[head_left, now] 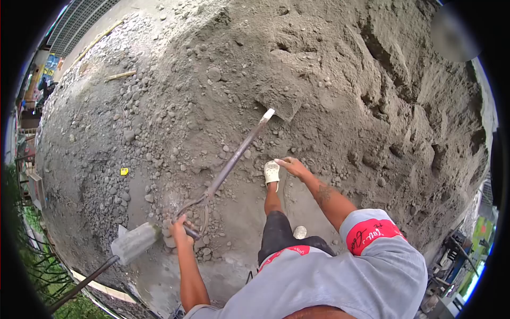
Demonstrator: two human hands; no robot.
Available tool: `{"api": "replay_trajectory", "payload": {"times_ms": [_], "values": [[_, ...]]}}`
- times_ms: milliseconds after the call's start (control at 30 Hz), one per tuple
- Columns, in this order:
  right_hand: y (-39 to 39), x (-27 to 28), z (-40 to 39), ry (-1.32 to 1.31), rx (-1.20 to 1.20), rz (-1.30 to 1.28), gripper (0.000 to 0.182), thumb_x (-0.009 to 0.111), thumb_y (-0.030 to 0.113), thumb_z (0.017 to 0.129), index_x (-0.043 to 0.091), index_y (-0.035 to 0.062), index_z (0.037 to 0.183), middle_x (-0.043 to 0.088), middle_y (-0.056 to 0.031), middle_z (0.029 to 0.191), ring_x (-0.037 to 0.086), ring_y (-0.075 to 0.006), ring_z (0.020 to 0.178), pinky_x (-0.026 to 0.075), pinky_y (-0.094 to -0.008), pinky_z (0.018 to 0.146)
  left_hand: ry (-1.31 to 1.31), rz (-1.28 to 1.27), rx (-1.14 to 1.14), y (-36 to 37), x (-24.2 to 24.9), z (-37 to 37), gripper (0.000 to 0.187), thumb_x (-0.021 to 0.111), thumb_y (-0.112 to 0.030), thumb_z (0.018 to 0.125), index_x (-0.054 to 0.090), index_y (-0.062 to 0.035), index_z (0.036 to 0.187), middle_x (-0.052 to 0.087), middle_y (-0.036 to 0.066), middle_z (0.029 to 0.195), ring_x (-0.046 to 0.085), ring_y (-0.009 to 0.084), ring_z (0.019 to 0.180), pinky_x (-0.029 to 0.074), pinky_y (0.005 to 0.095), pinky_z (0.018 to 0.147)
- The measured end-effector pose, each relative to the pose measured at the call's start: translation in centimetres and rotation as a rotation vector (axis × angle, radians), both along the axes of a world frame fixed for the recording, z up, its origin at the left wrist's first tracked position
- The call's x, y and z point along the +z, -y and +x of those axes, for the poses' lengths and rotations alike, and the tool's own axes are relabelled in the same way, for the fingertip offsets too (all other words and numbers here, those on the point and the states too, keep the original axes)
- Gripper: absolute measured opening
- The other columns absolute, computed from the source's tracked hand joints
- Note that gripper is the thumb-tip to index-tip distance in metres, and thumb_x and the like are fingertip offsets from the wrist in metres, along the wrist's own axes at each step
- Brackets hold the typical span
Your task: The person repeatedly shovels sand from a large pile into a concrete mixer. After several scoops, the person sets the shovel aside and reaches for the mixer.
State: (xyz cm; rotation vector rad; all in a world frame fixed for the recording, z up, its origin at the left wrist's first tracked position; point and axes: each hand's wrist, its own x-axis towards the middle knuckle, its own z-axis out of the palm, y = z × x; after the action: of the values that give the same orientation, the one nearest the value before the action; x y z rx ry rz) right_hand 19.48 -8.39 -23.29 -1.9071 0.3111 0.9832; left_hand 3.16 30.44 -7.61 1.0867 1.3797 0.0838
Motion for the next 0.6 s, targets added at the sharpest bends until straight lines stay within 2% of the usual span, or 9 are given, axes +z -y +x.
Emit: {"api": "replay_trajectory", "payload": {"times_ms": [67,133,167,200,233,267,400,500,600], "values": [[-5.0,-4.2,4.8,-0.081,-0.109,0.054,0.075,0.057,0.056,0.073,0.049,-0.0068,0.113,0.052,-0.0227,0.112,0.047,-0.0315,0.108,0.035,-0.0404,0.092,0.062,0.251,0.043,4.6,2.1,0.8,0.028,0.058,-0.003,0.071,0.045,-0.0006,0.096,0.049,0.007,0.072,0.045,0.0143,0.049,0.039,0.0276,0.041],[-9.4,-7.2,9.4,-0.364,-0.659,0.473,0.052,0.064,0.04,0.075,0.053,-0.0036,0.101,0.057,-0.0175,0.093,0.056,-0.028,0.086,0.045,-0.0439,0.079,0.001,0.276,0.066,5.8,1.2,-0.7,0.032,0.057,-0.002,0.069,0.045,0.0014,0.098,0.051,0.009,0.078,0.049,0.015,0.052,0.04,0.0279,0.042],[-10.6,-8.6,10.3,-0.373,-0.686,0.481,0.052,0.064,0.04,0.075,0.053,-0.0036,0.101,0.057,-0.0175,0.093,0.056,-0.028,0.086,0.045,-0.0439,0.079,-0.018,0.297,0.071,6.9,0.9,-1.0,0.032,0.057,-0.001,0.069,0.045,0.0024,0.098,0.052,0.01,0.078,0.049,0.0151,0.053,0.04,0.0284,0.043],[-11.6,-10.1,11.0,-0.437,-0.858,0.476,0.04,0.066,0.031,0.075,0.052,-0.0014,0.094,0.055,-0.0133,0.082,0.056,-0.0245,0.073,0.048,-0.0413,0.068,-0.031,0.314,0.081,7.9,0.6,-1.5,0.033,0.057,-0.001,0.068,0.046,0.0035,0.098,0.052,0.01,0.079,0.049,0.0152,0.054,0.04,0.0289,0.043],[-12.3,-11.4,11.1,-0.501,-1.025,0.468,0.029,0.067,0.021,0.075,0.051,0.0008,0.087,0.053,-0.009,0.071,0.055,-0.021,0.061,0.05,-0.0387,0.056,-0.087,0.412,0.063,7.4,-2.0,-3.8,0.03,0.057,0.0,0.067,0.048,0.0041,0.095,0.053,0.011,0.079,0.049,0.0153,0.054,0.04,0.0286,0.043],[-12.9,-12.2,10.3,-0.469,-1.095,0.41,0.019,0.065,0.009,0.075,0.048,0.0017,0.081,0.048,-0.0053,0.062,0.05,-0.0174,0.048,0.046,-0.0315,0.041,-0.141,0.509,0.047,6.6,-5.0,-6.3,0.027,0.056,0.001,0.066,0.049,0.0048,0.092,0.053,0.011,0.08,0.049,0.0154,0.054,0.039,0.0284,0.042],[-13.7,-13.3,7.4,-0.428,-1.099,0.374,0.017,0.062,0.007,0.075,0.049,0.0007,0.083,0.049,-0.0063,0.063,0.051,-0.0176,0.051,0.047,-0.0313,0.043,-0.25,0.52,0.082,6.5,-6.5,-8.7,0.018,0.055,0.004,0.065,0.05,0.0046,0.082,0.053,0.01,0.075,0.047,0.0152,0.049,0.037,0.0278,0.039],[-14.0,-11.4,3.9,-0.498,-1.123,0.349,0.017,0.059,0.007,0.074,0.049,-0.0024,0.084,0.052,-0.0091,0.067,0.053,-0.018,0.053,0.048,-0.0317,0.044,-0.208,0.5,0.047,5.9,-3.3,-10.5,0.017,0.053,0.007,0.063,0.049,0.0033,0.079,0.051,0.009,0.067,0.043,0.0149,0.043,0.034,0.0274,0.036],[-14.1,-10.3,-0.1,-0.51,-1.191,0.514,0.017,0.059,0.007,0.074,0.049,-0.0027,0.084,0.052,-0.01,0.068,0.053,-0.0185,0.054,0.049,-0.0331,0.046,-0.247,0.526,-0.027,3.7,-0.3,-12.3,0.017,0.051,0.009,0.062,0.048,0.0026,0.077,0.047,0.008,0.061,0.041,0.0141,0.04,0.033,0.027,0.035]]}}
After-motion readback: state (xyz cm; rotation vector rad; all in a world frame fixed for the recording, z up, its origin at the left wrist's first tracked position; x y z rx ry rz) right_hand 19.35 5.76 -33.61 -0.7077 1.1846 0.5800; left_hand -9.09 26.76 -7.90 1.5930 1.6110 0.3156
